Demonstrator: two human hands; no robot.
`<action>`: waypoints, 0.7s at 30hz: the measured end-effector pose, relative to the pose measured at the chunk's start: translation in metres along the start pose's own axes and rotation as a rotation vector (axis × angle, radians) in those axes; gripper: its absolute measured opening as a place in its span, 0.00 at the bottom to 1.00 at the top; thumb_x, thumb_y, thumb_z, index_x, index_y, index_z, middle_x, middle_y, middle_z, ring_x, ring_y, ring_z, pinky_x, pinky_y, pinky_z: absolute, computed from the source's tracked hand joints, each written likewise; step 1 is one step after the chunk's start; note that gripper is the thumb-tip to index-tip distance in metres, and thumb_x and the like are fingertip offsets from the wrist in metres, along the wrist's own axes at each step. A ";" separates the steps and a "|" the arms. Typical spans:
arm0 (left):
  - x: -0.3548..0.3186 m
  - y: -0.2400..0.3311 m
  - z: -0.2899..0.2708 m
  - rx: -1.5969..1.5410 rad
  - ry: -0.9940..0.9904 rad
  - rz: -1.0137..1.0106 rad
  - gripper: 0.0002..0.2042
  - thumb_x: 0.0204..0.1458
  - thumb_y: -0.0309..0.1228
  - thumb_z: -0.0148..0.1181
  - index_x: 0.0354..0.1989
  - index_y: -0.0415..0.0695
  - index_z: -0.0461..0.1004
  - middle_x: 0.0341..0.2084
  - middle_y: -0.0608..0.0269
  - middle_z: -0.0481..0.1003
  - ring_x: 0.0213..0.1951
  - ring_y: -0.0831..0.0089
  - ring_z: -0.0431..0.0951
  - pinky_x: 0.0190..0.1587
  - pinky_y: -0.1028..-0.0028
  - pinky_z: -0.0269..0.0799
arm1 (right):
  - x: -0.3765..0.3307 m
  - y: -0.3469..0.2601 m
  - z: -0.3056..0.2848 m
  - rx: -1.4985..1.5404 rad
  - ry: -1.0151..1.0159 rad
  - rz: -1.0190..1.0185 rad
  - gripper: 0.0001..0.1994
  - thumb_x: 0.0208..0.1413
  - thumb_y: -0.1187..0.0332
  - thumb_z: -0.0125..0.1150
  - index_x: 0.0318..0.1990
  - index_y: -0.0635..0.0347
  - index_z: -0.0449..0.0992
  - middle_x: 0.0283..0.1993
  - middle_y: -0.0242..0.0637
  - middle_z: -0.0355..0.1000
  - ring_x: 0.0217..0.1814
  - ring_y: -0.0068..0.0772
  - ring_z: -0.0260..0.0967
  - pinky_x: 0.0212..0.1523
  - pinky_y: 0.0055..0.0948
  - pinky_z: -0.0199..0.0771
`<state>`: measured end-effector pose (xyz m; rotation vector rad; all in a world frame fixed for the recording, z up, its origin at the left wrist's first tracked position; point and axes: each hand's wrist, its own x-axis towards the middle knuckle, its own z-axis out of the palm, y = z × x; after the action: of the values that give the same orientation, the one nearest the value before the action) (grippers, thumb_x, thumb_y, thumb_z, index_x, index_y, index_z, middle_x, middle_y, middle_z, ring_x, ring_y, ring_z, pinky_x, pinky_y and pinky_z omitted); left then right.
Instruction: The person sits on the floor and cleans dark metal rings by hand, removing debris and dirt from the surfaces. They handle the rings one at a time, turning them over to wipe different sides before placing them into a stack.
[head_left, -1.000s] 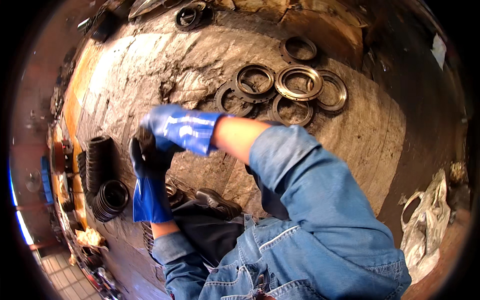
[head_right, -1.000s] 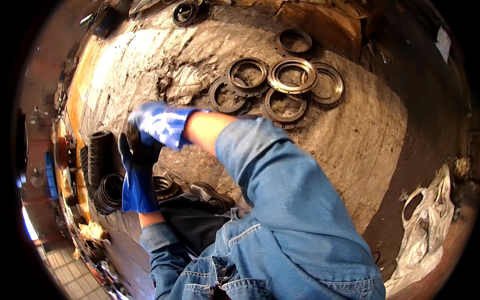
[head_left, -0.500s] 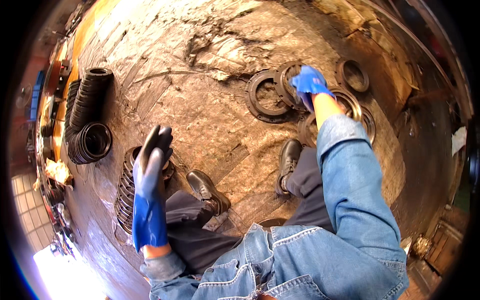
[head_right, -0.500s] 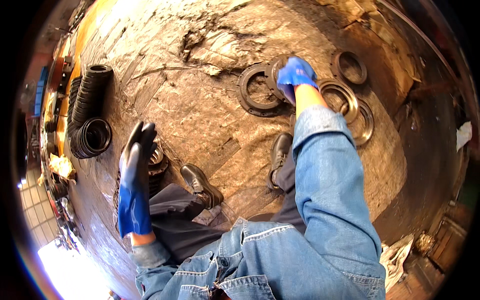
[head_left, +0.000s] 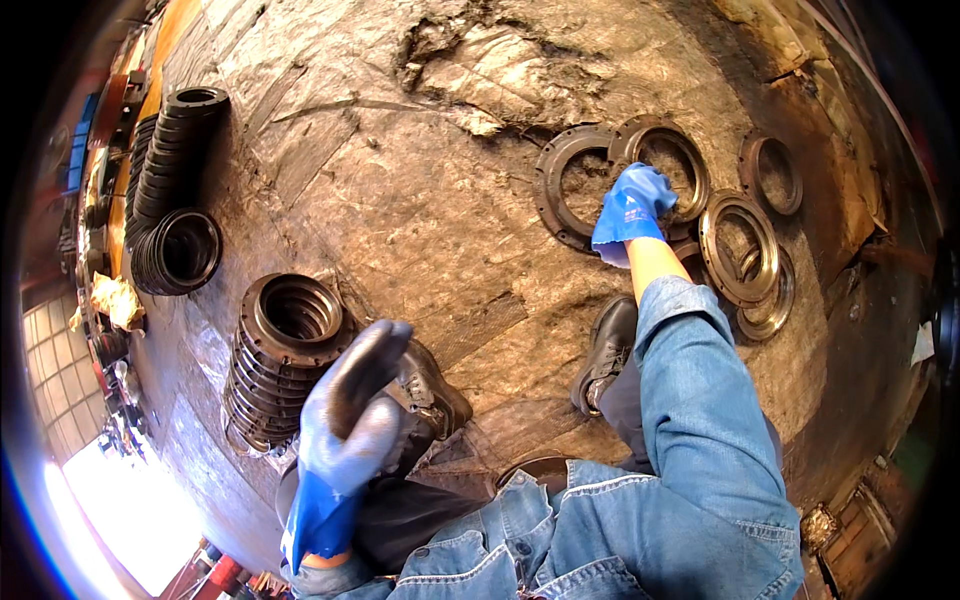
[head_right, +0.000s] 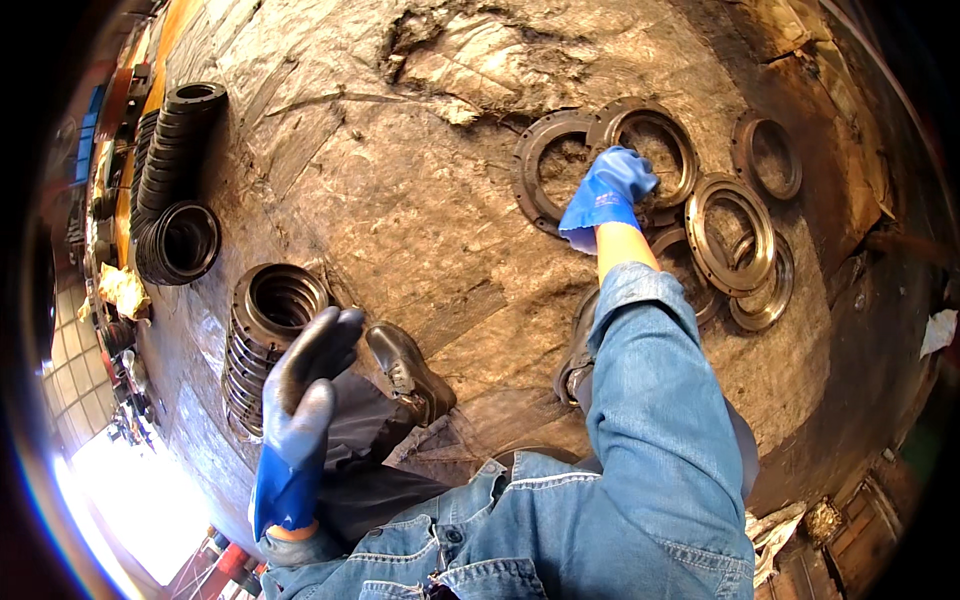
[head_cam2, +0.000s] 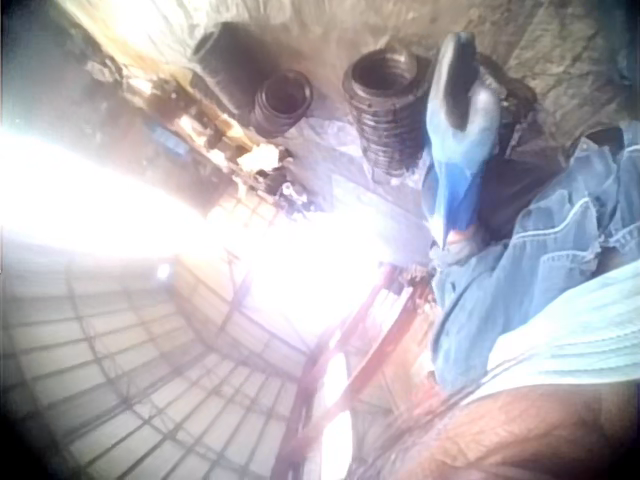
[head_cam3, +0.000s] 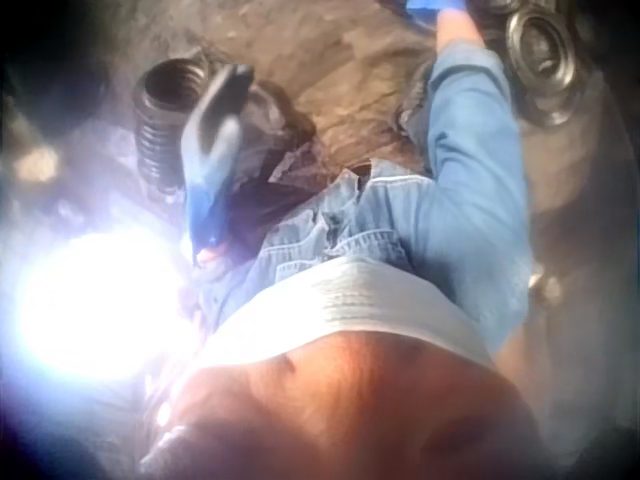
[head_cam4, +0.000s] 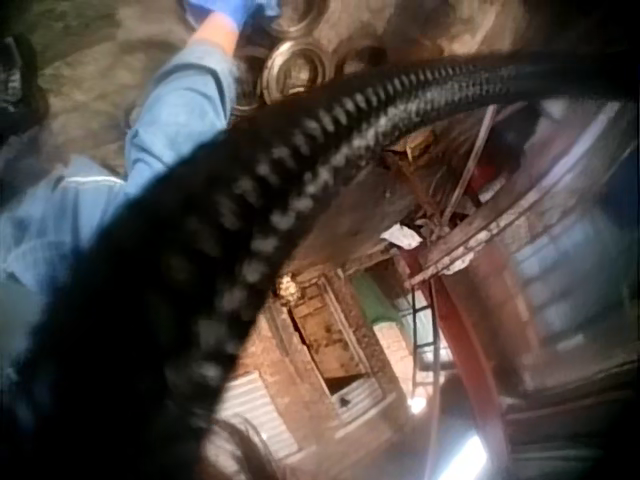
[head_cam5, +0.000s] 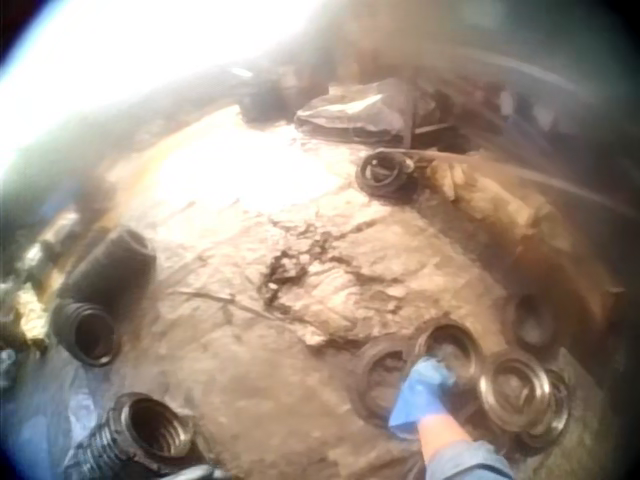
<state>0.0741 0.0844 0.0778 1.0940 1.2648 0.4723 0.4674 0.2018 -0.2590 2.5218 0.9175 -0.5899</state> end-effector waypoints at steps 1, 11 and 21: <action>0.000 0.001 0.001 -0.006 -0.028 -0.007 0.34 0.56 0.29 0.57 0.72 0.32 0.58 0.68 0.47 0.68 0.70 0.60 0.66 0.72 0.63 0.57 | -0.010 0.004 -0.010 0.009 -0.016 0.004 0.26 0.57 0.60 0.70 0.63 0.52 0.75 0.65 0.39 0.74 0.65 0.43 0.72 0.54 0.50 0.73; -0.022 0.009 -0.009 0.183 -0.163 0.015 0.29 0.62 0.35 0.61 0.69 0.35 0.65 0.65 0.52 0.71 0.68 0.67 0.68 0.71 0.67 0.59 | -0.023 0.067 -0.029 0.281 0.234 -0.648 0.23 0.46 0.53 0.71 0.33 0.71 0.80 0.36 0.61 0.78 0.38 0.56 0.79 0.42 0.46 0.77; -0.025 -0.018 -0.007 0.094 -0.142 0.171 0.35 0.59 0.48 0.61 0.68 0.35 0.66 0.63 0.41 0.71 0.66 0.57 0.71 0.70 0.65 0.64 | -0.021 0.168 -0.107 0.906 -0.384 -0.894 0.20 0.68 0.60 0.50 0.58 0.65 0.77 0.54 0.45 0.78 0.58 0.41 0.74 0.61 0.40 0.72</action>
<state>0.0553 0.0591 0.0763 1.2992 1.0831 0.4587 0.5921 0.1245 -0.1231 2.3319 1.9178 -2.0585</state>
